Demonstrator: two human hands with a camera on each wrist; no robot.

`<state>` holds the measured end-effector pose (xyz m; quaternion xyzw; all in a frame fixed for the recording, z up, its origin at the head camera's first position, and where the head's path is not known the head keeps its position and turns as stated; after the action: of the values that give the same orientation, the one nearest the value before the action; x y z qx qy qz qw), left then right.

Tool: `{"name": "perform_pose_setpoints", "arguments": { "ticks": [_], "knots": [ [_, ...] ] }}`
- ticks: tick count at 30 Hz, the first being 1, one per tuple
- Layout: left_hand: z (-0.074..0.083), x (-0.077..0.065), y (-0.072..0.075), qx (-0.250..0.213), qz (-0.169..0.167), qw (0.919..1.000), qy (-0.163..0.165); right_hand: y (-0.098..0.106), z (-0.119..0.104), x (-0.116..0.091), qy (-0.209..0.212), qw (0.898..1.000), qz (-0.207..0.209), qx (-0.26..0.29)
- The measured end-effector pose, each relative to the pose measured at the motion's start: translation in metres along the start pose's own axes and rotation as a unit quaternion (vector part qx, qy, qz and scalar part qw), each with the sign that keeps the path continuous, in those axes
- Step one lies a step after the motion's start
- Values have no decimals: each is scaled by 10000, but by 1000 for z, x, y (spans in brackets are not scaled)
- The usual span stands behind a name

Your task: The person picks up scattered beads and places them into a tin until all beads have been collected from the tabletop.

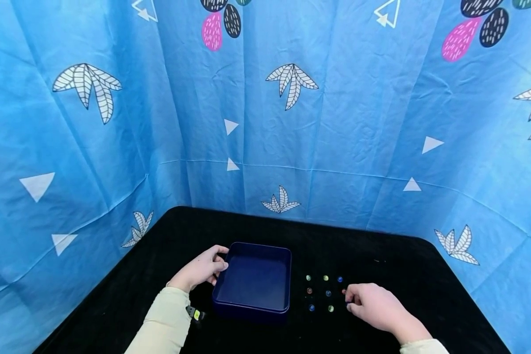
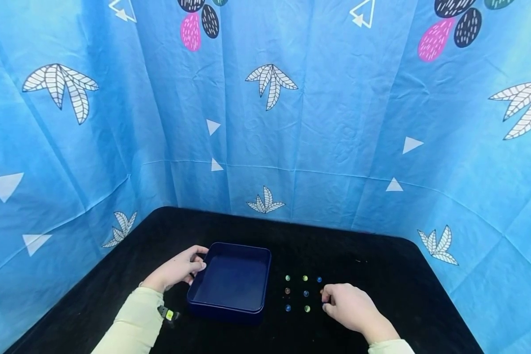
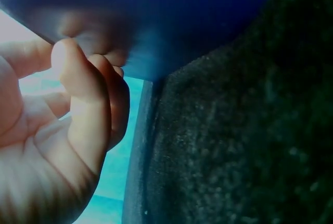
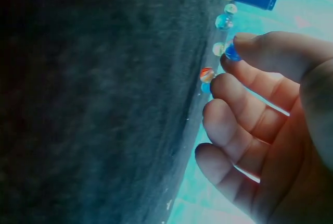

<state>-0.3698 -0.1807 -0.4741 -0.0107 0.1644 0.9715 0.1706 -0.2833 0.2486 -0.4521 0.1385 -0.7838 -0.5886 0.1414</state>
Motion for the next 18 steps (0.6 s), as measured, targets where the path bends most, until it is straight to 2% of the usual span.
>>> {"name": "perform_pose_setpoints", "arguments": {
  "ticks": [3, 10, 18],
  "knots": [
    [-1, 0, 1, -46, -30, 10000, 2, 4, -4, 2, 105, 9998, 161, -15],
    [-1, 5, 1, -211, -131, 9997, 15, 14, -12, 8, 128, 9996, 244, -62],
    [-2, 7, 0, -328, -210, 9992, 102, 23, -32, 20, 320, 9980, 514, -195]
  ]
}}
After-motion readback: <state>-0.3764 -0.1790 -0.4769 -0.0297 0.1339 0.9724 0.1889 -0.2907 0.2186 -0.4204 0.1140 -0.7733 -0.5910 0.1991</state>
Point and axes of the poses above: each hand's wrist, its own x-axis towards the middle knuckle, its own y-axis out of the back of the hand, z = x × y, the point moved 6 cm from there along x, towards the middle knuckle, and after that the axes turned 3 degrees about -x, right-handed, at the moved point
